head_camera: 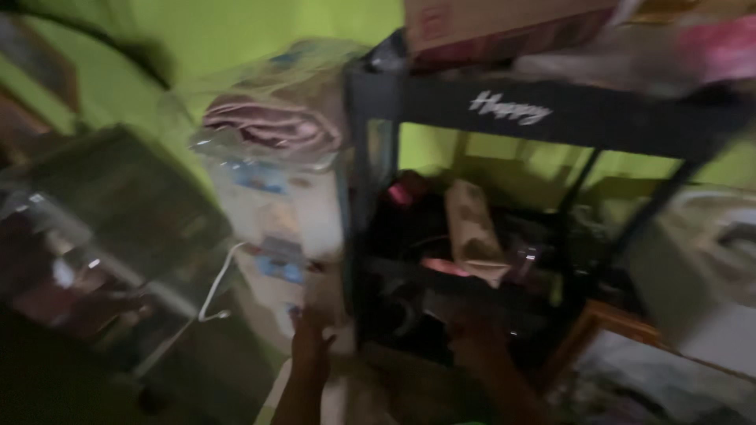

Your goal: The person organizes various items by putting makeup products and a pink cloth into a small bag, then handling ribbons and plastic wrap near a storage shelf.

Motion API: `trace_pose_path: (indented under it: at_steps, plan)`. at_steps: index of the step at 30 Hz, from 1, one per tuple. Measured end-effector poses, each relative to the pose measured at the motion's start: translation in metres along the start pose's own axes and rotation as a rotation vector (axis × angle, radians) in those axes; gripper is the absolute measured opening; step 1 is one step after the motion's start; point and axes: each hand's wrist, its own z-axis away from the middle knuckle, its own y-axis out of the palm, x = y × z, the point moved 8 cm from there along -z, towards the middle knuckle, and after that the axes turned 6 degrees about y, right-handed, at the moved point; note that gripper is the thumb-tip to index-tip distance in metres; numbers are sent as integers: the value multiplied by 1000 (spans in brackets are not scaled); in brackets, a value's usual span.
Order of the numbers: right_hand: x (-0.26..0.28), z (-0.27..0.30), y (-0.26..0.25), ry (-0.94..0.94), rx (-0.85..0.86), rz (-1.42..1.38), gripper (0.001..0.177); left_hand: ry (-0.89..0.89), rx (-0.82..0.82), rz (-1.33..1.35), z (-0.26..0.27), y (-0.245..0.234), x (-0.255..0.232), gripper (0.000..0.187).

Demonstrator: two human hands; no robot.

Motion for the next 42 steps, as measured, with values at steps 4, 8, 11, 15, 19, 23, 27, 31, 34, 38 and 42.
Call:
trace_pose_path:
  at_steps: [4, 8, 11, 15, 19, 23, 27, 31, 34, 38, 42]
  plan:
    - [-10, 73, -60, -127, -5, -167, 20, -83, -209, -129, 34, 27, 8, 77]
    - [3, 186, -122, -345, 106, -238, 18, -136, -366, -407, 96, 79, 12, 76]
    - [-3, 284, -176, -121, 319, -284, 18, -60, -328, -510, 117, 134, -26, 78]
    - [16, 373, -281, -371, 63, -607, 22, 40, -200, -522, 165, 206, -111, 84]
    - [-21, 409, -412, 31, -496, -542, 31, 257, -48, -626, 212, 267, -189, 81]
    - [-9, 432, -497, -221, -855, -717, 31, 382, -47, -717, 244, 313, -223, 73]
    - [-10, 401, -561, -334, -1068, -588, 22, 815, -36, -618, 285, 378, -254, 61]
    - [4, 360, -580, -534, -1097, -248, 16, 1082, 123, -669, 323, 450, -267, 60]
    - [-6, 310, -567, -351, -866, -386, 19, 1038, 278, -659, 337, 481, -267, 72]
    - [2, 294, -556, -493, -806, -373, 17, 1016, 286, -749, 342, 504, -266, 82]
    - [2, 297, -547, -575, -876, -294, 19, 1147, 230, -746, 349, 512, -267, 74]
